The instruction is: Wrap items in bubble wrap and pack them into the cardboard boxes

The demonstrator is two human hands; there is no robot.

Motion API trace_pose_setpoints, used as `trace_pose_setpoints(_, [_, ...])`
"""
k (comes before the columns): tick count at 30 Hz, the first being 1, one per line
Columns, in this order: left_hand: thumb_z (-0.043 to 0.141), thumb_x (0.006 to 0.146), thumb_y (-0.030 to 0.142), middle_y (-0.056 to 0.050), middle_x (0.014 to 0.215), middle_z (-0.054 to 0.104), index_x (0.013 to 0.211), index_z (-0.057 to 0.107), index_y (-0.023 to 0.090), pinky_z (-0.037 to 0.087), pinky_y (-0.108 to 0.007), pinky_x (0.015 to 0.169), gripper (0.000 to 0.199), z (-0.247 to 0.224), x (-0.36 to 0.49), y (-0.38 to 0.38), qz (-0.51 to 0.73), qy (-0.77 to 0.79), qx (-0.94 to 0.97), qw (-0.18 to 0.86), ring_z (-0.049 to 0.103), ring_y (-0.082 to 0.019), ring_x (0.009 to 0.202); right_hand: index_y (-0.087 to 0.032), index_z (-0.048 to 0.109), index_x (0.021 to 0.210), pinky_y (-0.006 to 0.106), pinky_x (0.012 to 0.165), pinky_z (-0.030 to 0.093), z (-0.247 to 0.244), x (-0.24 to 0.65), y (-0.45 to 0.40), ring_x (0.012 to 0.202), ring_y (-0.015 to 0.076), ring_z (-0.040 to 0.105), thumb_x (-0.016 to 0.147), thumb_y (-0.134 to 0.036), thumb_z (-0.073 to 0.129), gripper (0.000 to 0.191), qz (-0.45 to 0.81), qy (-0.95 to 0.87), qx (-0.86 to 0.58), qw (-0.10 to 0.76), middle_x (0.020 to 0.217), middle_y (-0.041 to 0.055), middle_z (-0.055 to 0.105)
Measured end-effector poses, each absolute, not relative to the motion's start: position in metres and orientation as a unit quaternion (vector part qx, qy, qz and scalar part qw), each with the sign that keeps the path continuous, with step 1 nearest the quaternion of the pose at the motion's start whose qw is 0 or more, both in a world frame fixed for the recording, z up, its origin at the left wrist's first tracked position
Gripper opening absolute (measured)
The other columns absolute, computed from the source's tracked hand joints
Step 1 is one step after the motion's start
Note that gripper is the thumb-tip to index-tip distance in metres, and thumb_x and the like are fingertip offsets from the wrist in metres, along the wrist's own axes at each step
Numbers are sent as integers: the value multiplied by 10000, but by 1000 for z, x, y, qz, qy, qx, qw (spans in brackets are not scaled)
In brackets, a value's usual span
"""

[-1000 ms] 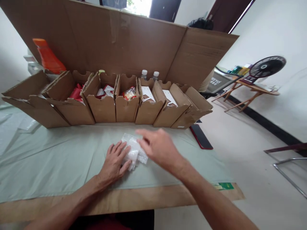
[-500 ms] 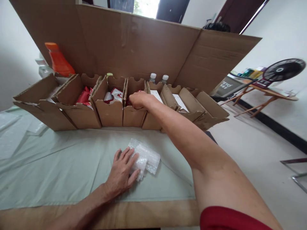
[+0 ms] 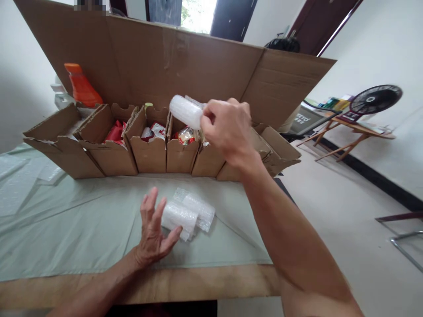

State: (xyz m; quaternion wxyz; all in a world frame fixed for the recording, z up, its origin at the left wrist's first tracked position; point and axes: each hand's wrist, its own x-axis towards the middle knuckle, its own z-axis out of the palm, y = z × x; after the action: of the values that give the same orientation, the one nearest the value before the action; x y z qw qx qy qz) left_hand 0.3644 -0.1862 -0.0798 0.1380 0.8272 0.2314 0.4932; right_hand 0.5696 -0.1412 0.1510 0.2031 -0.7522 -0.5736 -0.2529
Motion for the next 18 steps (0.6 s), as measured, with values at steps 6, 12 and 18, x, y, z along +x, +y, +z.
trace_pose_setpoints(6, [500,1005,397,-154,1752,61,1659,89,227,105,-650,1266,791,-69,354,-181,528,246,804,118,111,-350,1616,-208,731,811,415,802,410,78,525,-226,801,232,655,876,-243,647,111,-56,-762,-630,137,801,47,761])
trace_pose_setpoints(12, [530,1006,414,-226,1457,594,1420,554,153,292,-753,1152,490,-88,370,-183,230,332,896,181,500,-428,1411,-215,741,827,313,742,466,116,531,-156,721,161,670,901,-212,581,176,16,-727,-656,202,797,-1,764])
trace_pose_setpoints(18, [560,978,489,-207,1458,604,1426,564,173,276,-755,1182,548,-90,374,-185,214,319,903,190,499,-411,1414,-167,776,1131,499,990,470,131,521,15,1210,359,606,881,-200,619,297,-79,-728,-680,18,1225,150,729])
